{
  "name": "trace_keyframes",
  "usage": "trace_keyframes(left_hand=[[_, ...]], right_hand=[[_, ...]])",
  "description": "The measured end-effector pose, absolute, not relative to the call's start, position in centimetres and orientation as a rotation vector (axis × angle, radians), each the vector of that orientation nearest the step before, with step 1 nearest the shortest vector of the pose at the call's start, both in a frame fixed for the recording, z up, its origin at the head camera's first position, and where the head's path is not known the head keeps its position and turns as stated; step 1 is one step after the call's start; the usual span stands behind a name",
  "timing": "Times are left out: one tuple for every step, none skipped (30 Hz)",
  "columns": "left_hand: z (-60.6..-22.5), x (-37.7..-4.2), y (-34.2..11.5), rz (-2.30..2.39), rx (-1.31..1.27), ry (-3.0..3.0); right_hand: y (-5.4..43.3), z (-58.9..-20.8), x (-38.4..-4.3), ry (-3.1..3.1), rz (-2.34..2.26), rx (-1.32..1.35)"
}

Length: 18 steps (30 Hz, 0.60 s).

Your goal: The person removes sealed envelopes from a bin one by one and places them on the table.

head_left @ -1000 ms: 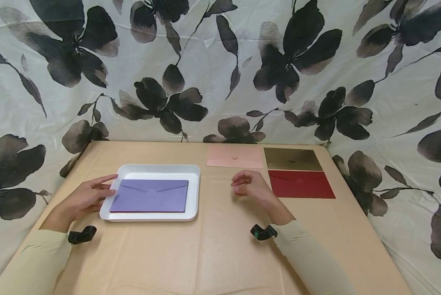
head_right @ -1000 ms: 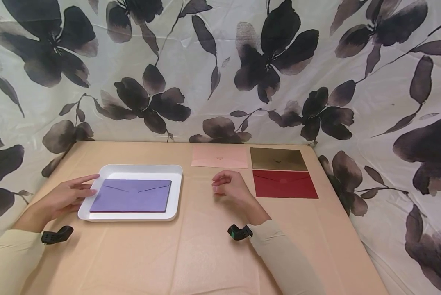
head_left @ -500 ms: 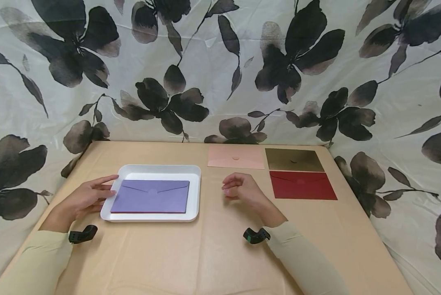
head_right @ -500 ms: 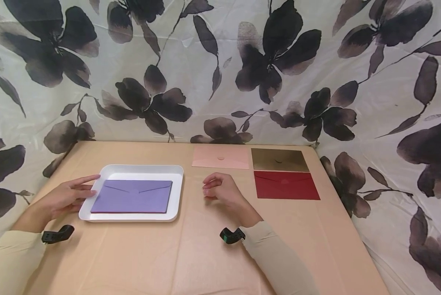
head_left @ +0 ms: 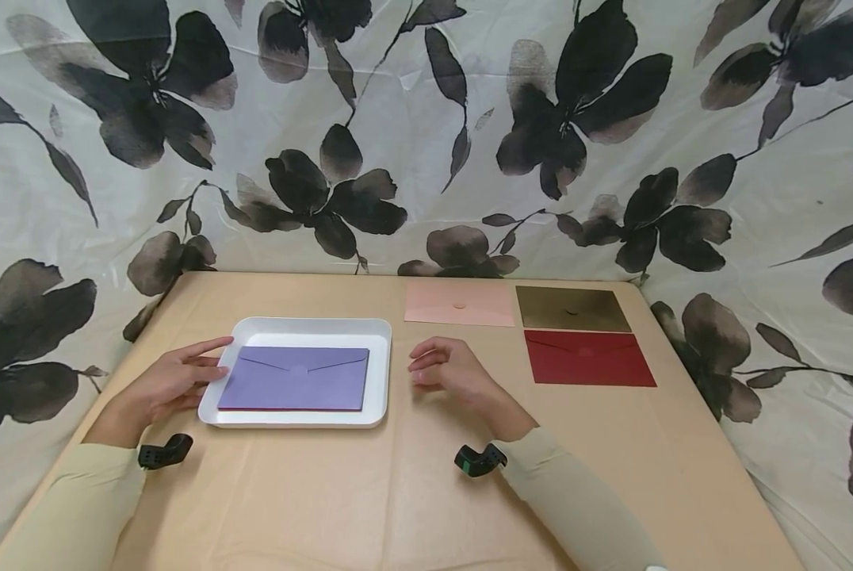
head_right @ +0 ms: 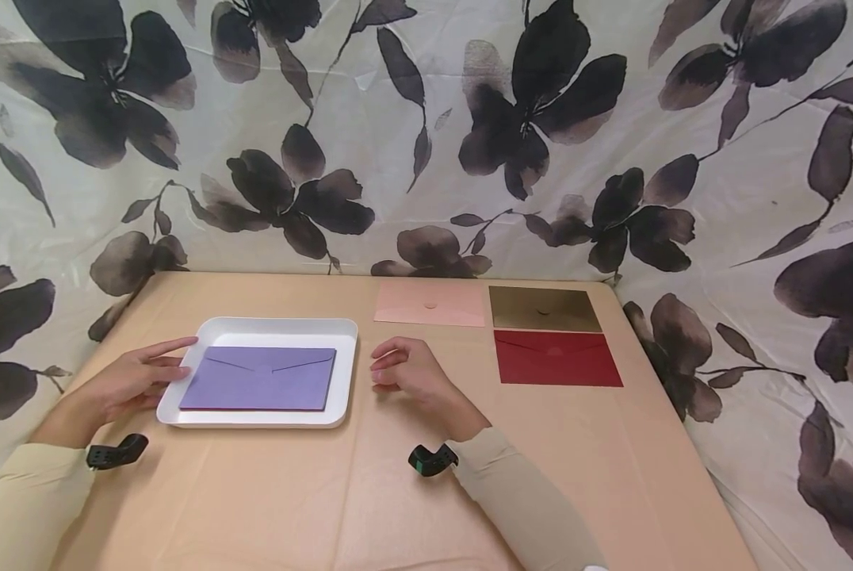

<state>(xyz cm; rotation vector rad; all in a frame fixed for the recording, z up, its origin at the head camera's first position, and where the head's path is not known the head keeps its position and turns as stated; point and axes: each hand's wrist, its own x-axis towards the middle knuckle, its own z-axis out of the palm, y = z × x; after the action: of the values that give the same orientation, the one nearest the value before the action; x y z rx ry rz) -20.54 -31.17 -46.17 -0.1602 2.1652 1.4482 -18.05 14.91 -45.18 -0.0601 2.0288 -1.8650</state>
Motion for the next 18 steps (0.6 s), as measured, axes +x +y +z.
trace_keyframes(left_hand=[[-46.2, -20.6, -31.2, 1.451, -0.162, 2.163], [-46.2, -20.6, -31.1, 1.453, -0.164, 2.16], [-46.2, -20.6, -31.1, 1.454, -0.168, 2.157], [-46.1, -20.6, -31.1, 1.455, -0.169, 2.156], [-46.1, -20.6, -31.1, 1.455, -0.17, 2.154], [-46.1, -20.6, -31.0, 1.454, -0.171, 2.154], [-46.1, -20.6, -31.0, 1.453, -0.17, 2.155], [-46.1, -20.6, -31.0, 1.451, -0.17, 2.156], [-46.1, -20.6, -31.0, 1.452, -0.17, 2.158], [-46.0, -20.6, -31.0, 1.452, -0.171, 2.16], [-46.0, -20.6, -31.0, 1.452, -0.17, 2.161], [-46.0, -20.6, -31.0, 1.453, -0.171, 2.163], [-46.0, -20.5, -31.0, 1.456, -0.173, 2.164], [-46.0, -20.5, -31.0, 1.46, -0.173, 2.164], [-46.1, -20.5, -31.0, 1.464, -0.175, 2.163], [-46.1, -20.4, -31.0, 1.465, -0.174, 2.163], [-46.1, -20.4, -31.0, 1.467, -0.172, 2.163], [-46.1, -20.4, -31.0, 1.469, -0.172, 2.163]], right_hand=[[14.7, -45.2, -18.0, 2.019, -1.869, -0.062], [14.5, -45.2, -18.0, 2.01, -1.872, -0.064], [14.4, -45.3, -18.0, 2.001, -1.877, -0.071], [14.2, -45.3, -18.0, 1.992, -1.883, -0.076], [13.9, -45.3, -18.0, 1.984, -1.885, -0.08], [13.7, -45.3, -18.0, 1.977, -1.891, -0.088], [13.5, -45.2, -17.9, 1.967, -1.896, -0.092], [13.3, -45.2, -17.9, 1.957, -1.901, -0.094], [13.0, -45.1, -17.9, 1.948, -1.906, -0.095], [12.8, -45.0, -17.8, 1.939, -1.91, -0.096], [12.6, -45.0, -17.8, 1.928, -1.914, -0.097], [12.3, -44.9, -17.8, 1.915, -1.921, -0.098], [12.1, -44.8, -17.8, 1.903, -1.926, -0.093], [11.9, -44.7, -17.8, 1.896, -1.929, -0.092], [11.7, -44.7, -17.7, 1.889, -1.931, -0.09], [11.6, -44.7, -17.7, 1.876, -1.937, -0.088], [11.4, -44.6, -17.7, 1.864, -1.94, -0.085], [11.3, -44.6, -17.7, 1.852, -1.945, -0.081]])
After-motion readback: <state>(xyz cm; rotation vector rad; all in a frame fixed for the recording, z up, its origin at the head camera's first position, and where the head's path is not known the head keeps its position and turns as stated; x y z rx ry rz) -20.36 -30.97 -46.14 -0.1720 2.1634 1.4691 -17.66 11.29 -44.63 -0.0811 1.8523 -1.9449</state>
